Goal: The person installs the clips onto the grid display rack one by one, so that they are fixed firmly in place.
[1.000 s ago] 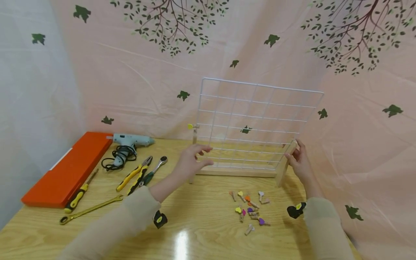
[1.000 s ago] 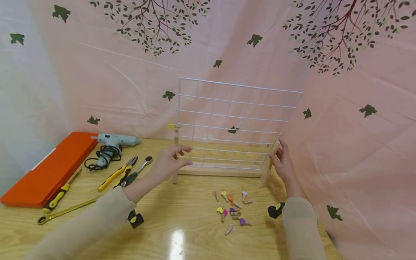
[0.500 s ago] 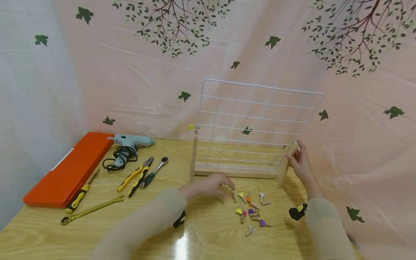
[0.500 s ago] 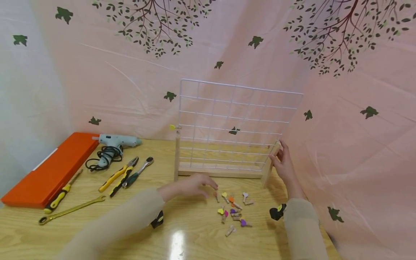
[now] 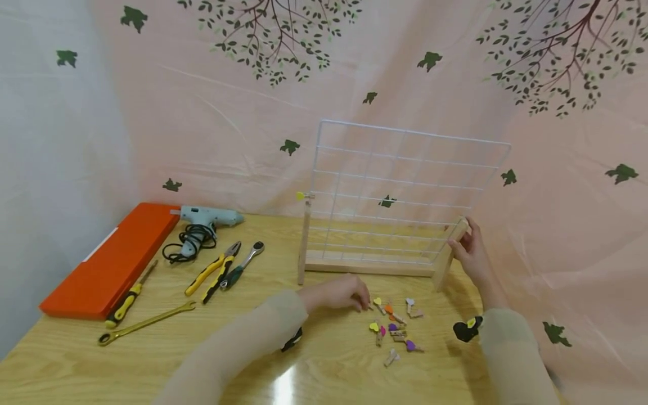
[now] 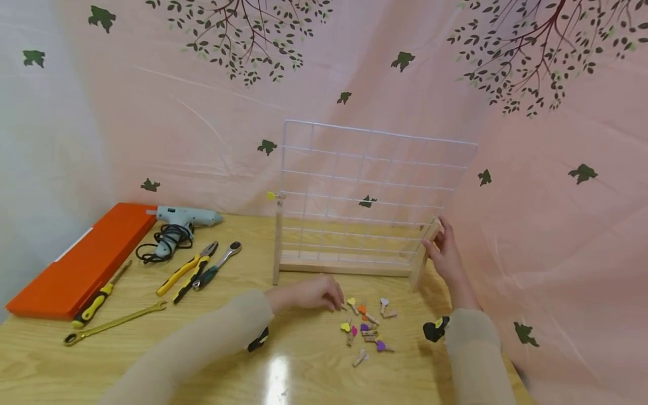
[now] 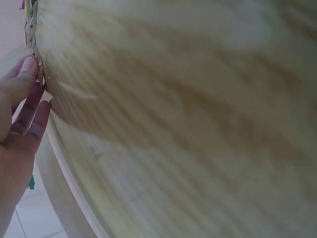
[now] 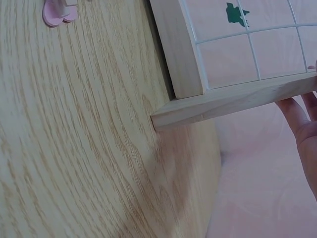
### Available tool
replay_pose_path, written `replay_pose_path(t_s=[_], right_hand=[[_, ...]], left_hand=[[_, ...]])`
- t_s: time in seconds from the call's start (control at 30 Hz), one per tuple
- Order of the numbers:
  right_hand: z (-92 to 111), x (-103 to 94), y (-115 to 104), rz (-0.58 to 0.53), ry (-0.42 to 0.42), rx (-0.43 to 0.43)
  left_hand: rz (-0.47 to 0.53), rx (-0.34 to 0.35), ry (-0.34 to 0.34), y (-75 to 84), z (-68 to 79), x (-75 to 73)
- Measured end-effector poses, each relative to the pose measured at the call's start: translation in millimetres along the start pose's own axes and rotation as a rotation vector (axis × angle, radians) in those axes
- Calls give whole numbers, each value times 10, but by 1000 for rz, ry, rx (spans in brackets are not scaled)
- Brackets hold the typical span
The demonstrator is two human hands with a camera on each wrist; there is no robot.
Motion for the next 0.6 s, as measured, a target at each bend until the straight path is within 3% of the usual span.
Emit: replay_pose_path(t_s=[0.17,0.27,0.4,0.6], right_hand=[[-4,-13,15,50,0,53],[-2,-12,19,67,-4,68],[1,-14,17,57,-2,66],[-7,-16,12,34,0,65]], left_hand=[[-43,-33,-1,16,-12,11],[21,-75,14,11,5,-1],[118,-99,95,5,66,-69],[166,-138,212,6,248,-230]])
Point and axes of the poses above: each hand's wrist, its own z-axis away from the middle knuckle, its own x-axis out of the palm, y = z × x, the point moved 6 cm from there along -z, towards the middle knuckle, and after that the axes turned 8 degrees about -z, right-handed, at the moved point
